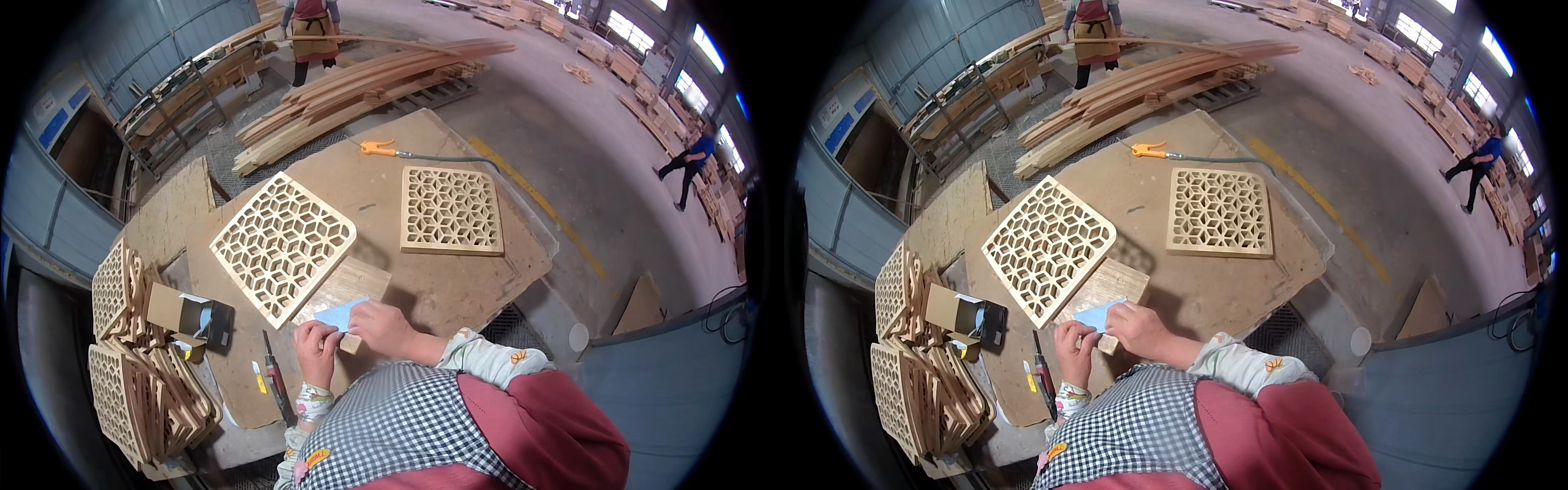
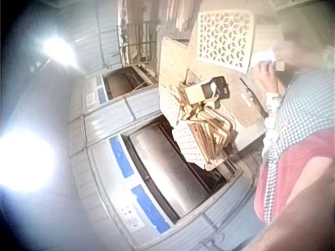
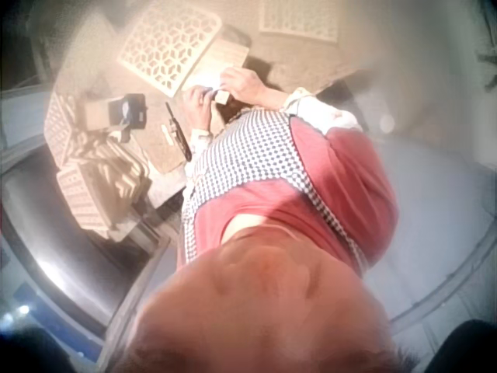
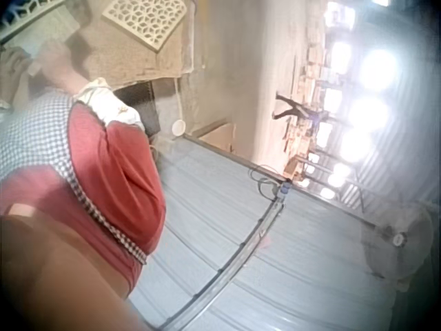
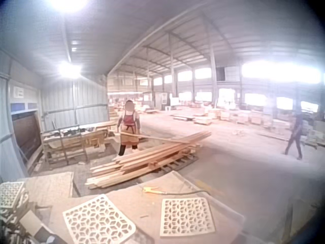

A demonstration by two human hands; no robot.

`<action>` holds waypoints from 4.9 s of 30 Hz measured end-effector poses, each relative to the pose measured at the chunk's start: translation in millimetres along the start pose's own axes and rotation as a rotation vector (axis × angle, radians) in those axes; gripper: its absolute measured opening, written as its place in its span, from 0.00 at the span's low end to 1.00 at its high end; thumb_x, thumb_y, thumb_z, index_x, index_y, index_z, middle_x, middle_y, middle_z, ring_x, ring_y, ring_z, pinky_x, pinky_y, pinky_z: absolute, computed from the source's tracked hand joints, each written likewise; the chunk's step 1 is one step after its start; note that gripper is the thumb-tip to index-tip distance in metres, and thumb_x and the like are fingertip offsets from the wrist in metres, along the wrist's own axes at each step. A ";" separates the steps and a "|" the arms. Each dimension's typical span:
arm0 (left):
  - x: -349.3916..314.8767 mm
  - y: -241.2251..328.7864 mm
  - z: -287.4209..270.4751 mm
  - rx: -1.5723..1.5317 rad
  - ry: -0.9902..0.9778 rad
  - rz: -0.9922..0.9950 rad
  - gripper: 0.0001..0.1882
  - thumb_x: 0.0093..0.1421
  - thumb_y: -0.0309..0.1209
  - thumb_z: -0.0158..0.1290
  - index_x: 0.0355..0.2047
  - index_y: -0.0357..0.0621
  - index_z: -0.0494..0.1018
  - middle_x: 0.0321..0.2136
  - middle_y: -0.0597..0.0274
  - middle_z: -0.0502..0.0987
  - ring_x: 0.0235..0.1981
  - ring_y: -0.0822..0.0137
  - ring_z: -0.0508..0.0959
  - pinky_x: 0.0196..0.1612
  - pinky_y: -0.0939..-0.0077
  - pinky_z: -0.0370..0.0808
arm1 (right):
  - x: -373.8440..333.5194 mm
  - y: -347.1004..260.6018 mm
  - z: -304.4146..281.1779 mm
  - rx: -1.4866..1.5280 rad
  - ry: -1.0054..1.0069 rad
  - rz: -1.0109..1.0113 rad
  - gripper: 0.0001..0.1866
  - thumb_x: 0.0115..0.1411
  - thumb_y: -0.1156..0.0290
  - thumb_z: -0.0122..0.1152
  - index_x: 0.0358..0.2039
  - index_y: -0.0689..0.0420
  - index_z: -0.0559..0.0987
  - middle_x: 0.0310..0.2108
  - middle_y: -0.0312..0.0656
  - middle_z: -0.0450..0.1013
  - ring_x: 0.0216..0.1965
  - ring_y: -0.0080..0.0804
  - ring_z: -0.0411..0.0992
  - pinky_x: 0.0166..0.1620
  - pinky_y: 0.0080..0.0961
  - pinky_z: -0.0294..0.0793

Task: The person sands the surfaces and edges of a wooden lattice panel using a small handheld sanding tool and a round sanding disc.

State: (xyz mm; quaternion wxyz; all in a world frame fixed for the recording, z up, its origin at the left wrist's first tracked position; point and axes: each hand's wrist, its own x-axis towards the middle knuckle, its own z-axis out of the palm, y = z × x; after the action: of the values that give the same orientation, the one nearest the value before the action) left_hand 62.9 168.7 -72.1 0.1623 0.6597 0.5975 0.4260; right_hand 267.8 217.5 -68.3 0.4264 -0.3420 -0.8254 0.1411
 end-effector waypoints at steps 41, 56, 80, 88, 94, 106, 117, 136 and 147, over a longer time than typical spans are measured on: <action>-0.3 0.2 -0.7 -0.022 0.031 0.018 0.08 0.53 0.27 0.69 0.33 0.43 0.83 0.37 0.57 0.79 0.44 0.54 0.77 0.49 0.60 0.73 | -3.3 4.7 0.7 0.035 -0.028 0.070 0.09 0.57 0.67 0.72 0.33 0.53 0.80 0.36 0.38 0.76 0.40 0.44 0.77 0.42 0.38 0.78; -4.8 -1.6 3.6 0.003 0.069 0.045 0.08 0.53 0.28 0.70 0.32 0.44 0.82 0.37 0.59 0.78 0.45 0.55 0.75 0.51 0.61 0.72 | -0.8 -3.0 -5.6 0.040 -0.014 0.048 0.08 0.57 0.67 0.72 0.33 0.54 0.82 0.37 0.39 0.77 0.39 0.42 0.77 0.42 0.37 0.79; -6.2 0.6 5.0 -0.019 0.076 0.041 0.06 0.54 0.26 0.68 0.32 0.44 0.82 0.37 0.58 0.78 0.45 0.55 0.75 0.51 0.61 0.71 | -4.1 -4.1 -5.7 0.018 -0.005 0.056 0.08 0.59 0.67 0.71 0.35 0.54 0.80 0.39 0.38 0.77 0.40 0.42 0.78 0.43 0.36 0.79; -5.9 2.0 3.7 -0.017 0.087 0.044 0.06 0.54 0.26 0.68 0.32 0.44 0.82 0.37 0.58 0.78 0.45 0.55 0.75 0.50 0.61 0.71 | -4.0 -1.4 -0.1 0.022 0.017 0.047 0.08 0.59 0.67 0.71 0.34 0.54 0.80 0.38 0.38 0.76 0.40 0.42 0.77 0.42 0.37 0.79; -1.9 2.9 5.4 -0.023 0.082 0.044 0.07 0.54 0.26 0.69 0.32 0.43 0.82 0.36 0.59 0.78 0.43 0.55 0.75 0.49 0.61 0.71 | -1.1 -4.2 -3.3 0.051 0.039 0.084 0.07 0.57 0.69 0.71 0.33 0.54 0.81 0.37 0.36 0.76 0.40 0.41 0.77 0.43 0.36 0.78; -4.2 7.9 6.4 -0.042 0.103 0.001 0.05 0.56 0.32 0.66 0.30 0.48 0.82 0.41 0.60 0.78 0.46 0.53 0.75 0.53 0.57 0.69 | 1.3 -7.6 -8.8 0.039 0.063 0.098 0.05 0.54 0.73 0.72 0.31 0.55 0.84 0.38 0.41 0.78 0.42 0.44 0.77 0.45 0.38 0.79; -5.6 -4.7 15.8 -0.011 0.088 -0.079 0.06 0.58 0.30 0.66 0.32 0.44 0.79 0.46 0.57 0.77 0.50 0.53 0.72 0.56 0.58 0.68 | -2.2 5.1 15.8 0.037 0.020 0.206 0.07 0.56 0.71 0.74 0.30 0.57 0.81 0.40 0.42 0.76 0.43 0.44 0.76 0.45 0.38 0.78; 0.5 0.7 21.5 0.041 0.078 -0.111 0.07 0.58 0.29 0.63 0.32 0.43 0.75 0.47 0.54 0.74 0.51 0.50 0.69 0.57 0.56 0.67 | 12.8 2.8 13.1 -0.025 -0.176 0.403 0.09 0.57 0.68 0.73 0.32 0.55 0.80 0.44 0.39 0.73 0.48 0.44 0.75 0.47 0.41 0.77; -5.5 -5.0 17.7 0.010 0.078 -0.069 0.07 0.59 0.31 0.65 0.32 0.46 0.77 0.48 0.57 0.75 0.51 0.51 0.71 0.57 0.57 0.66 | 8.2 5.6 2.9 0.064 -0.142 0.306 0.09 0.55 0.69 0.75 0.32 0.55 0.81 0.43 0.39 0.75 0.45 0.42 0.76 0.44 0.38 0.78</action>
State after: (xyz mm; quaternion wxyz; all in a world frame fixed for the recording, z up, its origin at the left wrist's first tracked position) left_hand 73.5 170.0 -88.0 0.1504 0.6223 0.6280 0.4425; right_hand 264.6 227.3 -68.0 0.3512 -0.4392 -0.7868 0.2542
